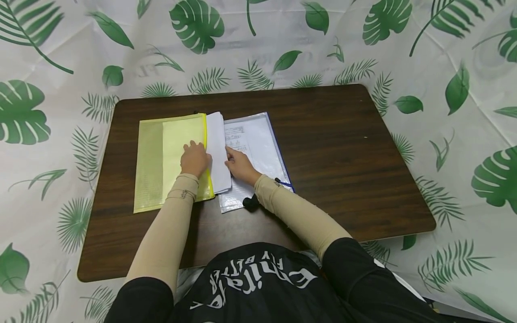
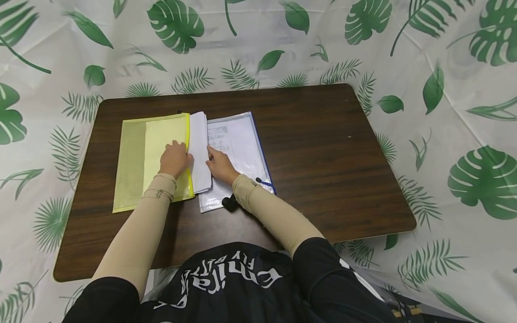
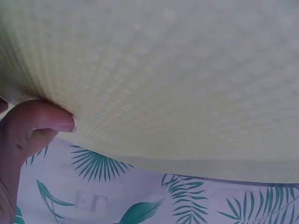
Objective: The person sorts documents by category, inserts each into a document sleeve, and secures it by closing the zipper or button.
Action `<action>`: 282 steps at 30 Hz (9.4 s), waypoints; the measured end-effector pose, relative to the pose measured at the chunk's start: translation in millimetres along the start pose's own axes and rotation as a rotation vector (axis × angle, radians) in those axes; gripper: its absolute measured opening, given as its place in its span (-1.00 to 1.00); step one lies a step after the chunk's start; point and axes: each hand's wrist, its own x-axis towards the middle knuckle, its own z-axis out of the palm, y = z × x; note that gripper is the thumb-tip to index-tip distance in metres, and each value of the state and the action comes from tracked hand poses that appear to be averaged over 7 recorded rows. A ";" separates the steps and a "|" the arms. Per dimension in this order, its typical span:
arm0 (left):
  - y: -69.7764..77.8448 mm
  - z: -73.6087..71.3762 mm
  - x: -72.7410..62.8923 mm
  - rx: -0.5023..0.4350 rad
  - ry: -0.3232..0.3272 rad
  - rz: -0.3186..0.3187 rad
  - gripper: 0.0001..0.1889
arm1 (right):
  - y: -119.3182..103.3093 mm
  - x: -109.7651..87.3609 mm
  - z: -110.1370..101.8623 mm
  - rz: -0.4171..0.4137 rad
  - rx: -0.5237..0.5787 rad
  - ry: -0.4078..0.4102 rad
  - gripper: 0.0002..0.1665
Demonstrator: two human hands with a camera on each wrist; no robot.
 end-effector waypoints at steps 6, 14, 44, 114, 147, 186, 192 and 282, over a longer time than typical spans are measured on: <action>1.1 -0.9 0.0 0.004 0.016 0.001 -0.47 | -5.5 0.1 0.7 -0.018 -0.023 -0.002 -0.30; 2.2 -0.8 1.2 0.014 0.019 0.008 -0.47 | -6.9 3.3 3.2 -0.019 -0.028 -0.013 -0.29; -2.4 0.6 -2.2 -0.014 0.050 0.031 -0.51 | -10.3 -1.1 5.0 -0.006 -0.048 0.015 -0.36; -3.0 0.4 -1.6 -0.018 0.048 0.005 -0.57 | -28.5 5.3 26.3 -0.056 -0.093 0.019 -0.42; -3.1 -4.3 -6.6 -0.038 0.080 0.058 -0.62 | -33.4 10.4 30.6 -0.084 -0.127 -0.014 -0.54; -10.9 -7.5 -7.4 -0.268 0.130 0.072 -0.73 | -38.3 19.1 40.1 -0.051 0.033 -0.065 -0.74; -11.9 -12.1 -7.1 -0.251 0.135 0.058 -0.64 | -47.6 21.4 37.4 -0.060 0.011 -0.055 -0.73; -19.0 7.1 -8.9 0.116 0.007 -0.003 -0.55 | -67.1 186.3 34.5 0.039 -0.461 -0.084 -0.46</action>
